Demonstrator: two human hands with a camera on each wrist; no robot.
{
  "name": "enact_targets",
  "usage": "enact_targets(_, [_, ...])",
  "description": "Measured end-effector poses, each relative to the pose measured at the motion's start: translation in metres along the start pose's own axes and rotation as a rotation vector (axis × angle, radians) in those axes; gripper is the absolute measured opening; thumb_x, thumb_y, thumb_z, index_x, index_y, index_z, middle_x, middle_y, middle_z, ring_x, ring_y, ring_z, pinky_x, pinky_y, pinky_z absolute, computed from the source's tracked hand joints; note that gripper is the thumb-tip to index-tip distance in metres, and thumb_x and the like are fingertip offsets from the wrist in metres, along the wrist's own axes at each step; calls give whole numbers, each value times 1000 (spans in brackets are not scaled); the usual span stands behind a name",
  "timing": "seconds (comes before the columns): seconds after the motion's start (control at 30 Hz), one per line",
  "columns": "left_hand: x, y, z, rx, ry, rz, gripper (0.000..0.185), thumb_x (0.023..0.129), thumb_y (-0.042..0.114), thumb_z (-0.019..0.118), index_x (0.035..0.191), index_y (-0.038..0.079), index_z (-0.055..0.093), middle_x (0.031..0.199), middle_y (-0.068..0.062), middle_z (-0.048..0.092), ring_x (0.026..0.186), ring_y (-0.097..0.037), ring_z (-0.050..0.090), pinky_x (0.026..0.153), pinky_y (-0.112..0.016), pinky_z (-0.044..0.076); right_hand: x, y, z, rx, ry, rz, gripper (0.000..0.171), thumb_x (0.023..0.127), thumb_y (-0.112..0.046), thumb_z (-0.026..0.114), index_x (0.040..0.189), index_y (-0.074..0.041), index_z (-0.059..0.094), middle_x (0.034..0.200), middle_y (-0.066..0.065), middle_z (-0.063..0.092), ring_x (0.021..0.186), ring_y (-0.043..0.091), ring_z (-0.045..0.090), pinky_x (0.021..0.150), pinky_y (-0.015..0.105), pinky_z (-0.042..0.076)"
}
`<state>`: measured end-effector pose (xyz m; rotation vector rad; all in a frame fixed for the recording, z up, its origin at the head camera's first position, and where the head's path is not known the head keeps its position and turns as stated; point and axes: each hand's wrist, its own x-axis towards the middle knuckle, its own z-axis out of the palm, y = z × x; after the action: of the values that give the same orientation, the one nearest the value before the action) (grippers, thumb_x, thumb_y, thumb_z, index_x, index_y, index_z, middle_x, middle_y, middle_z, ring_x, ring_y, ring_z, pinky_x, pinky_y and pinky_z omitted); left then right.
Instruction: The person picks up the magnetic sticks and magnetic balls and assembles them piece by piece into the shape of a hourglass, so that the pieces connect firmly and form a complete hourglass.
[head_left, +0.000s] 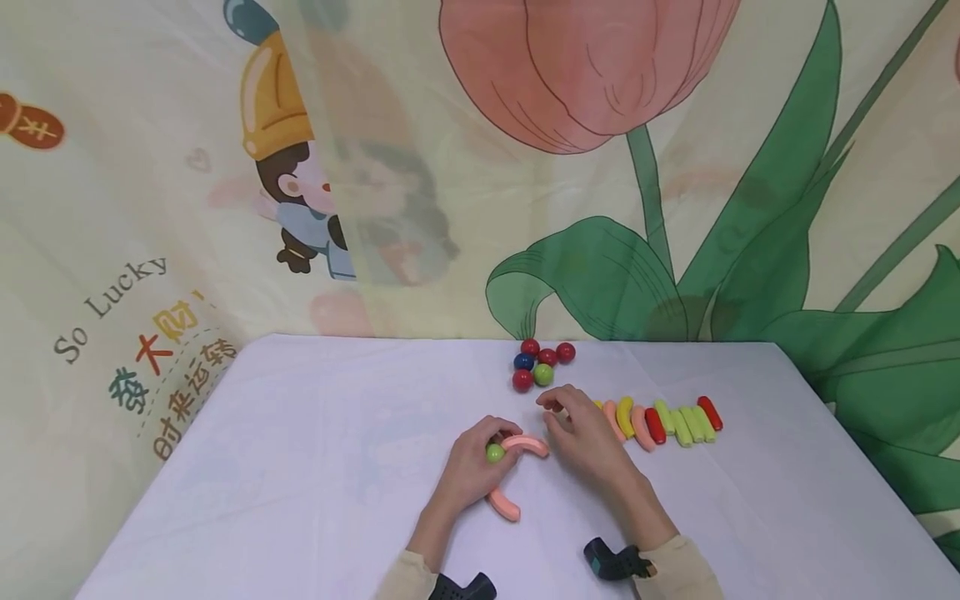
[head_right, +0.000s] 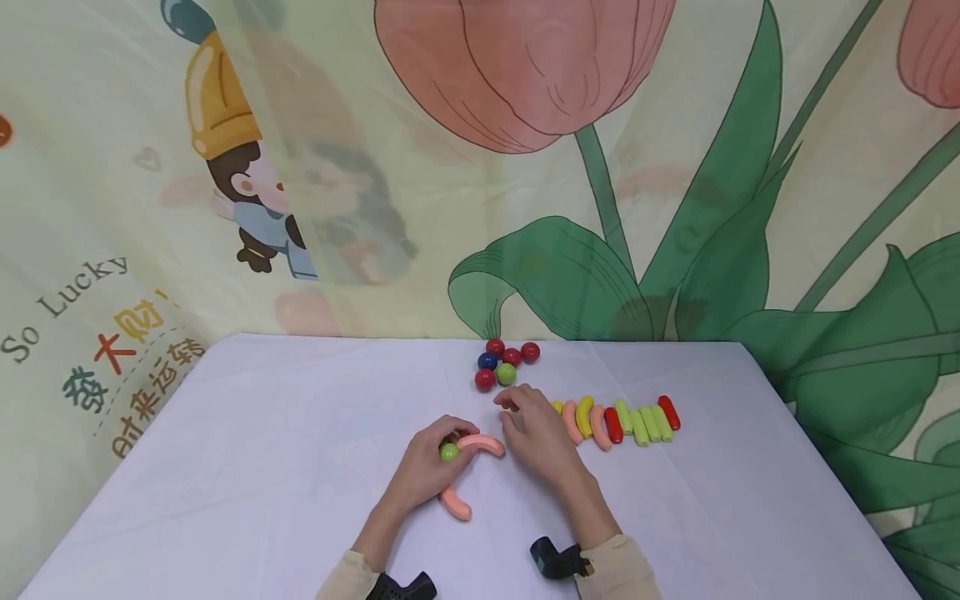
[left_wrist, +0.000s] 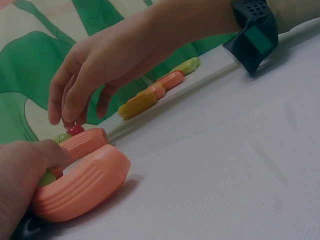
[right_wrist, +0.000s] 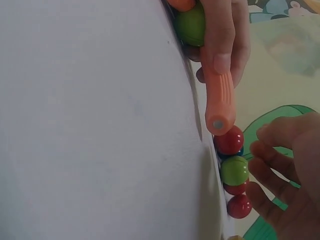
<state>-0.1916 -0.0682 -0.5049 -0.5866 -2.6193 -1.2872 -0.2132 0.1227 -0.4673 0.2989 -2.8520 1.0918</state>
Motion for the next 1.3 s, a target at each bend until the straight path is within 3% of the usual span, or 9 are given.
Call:
enact_targets(0.47, [-1,1,4,-29,5,13,23,84,23,71,106,20,65,96,8,64,82,-3,56,77,-20,49,35,-4,-1,-114,54,-158,25,84,-10,67,109,-14,63,107,1,59,102,17,58,90,38,51])
enact_targets(0.87, [1,1,3,-5,23,42,20,85,21,70,104,20,65,96,8,64,84,-4,58,77,-20,49,57,-13,13,-245,1,-152,33,82,-10,69,115,-13,63,116,6,57,109,23,51,86,39,53])
enact_targets(1.3, [0,1,1,-6,1,-25,19,86,21,69,105,21,64,97,9,64,87,-5,58,82,-23,50,63,-13,24,-280,-16,-185,29,83,-6,67,111,-14,64,111,4,56,103,20,53,86,37,54])
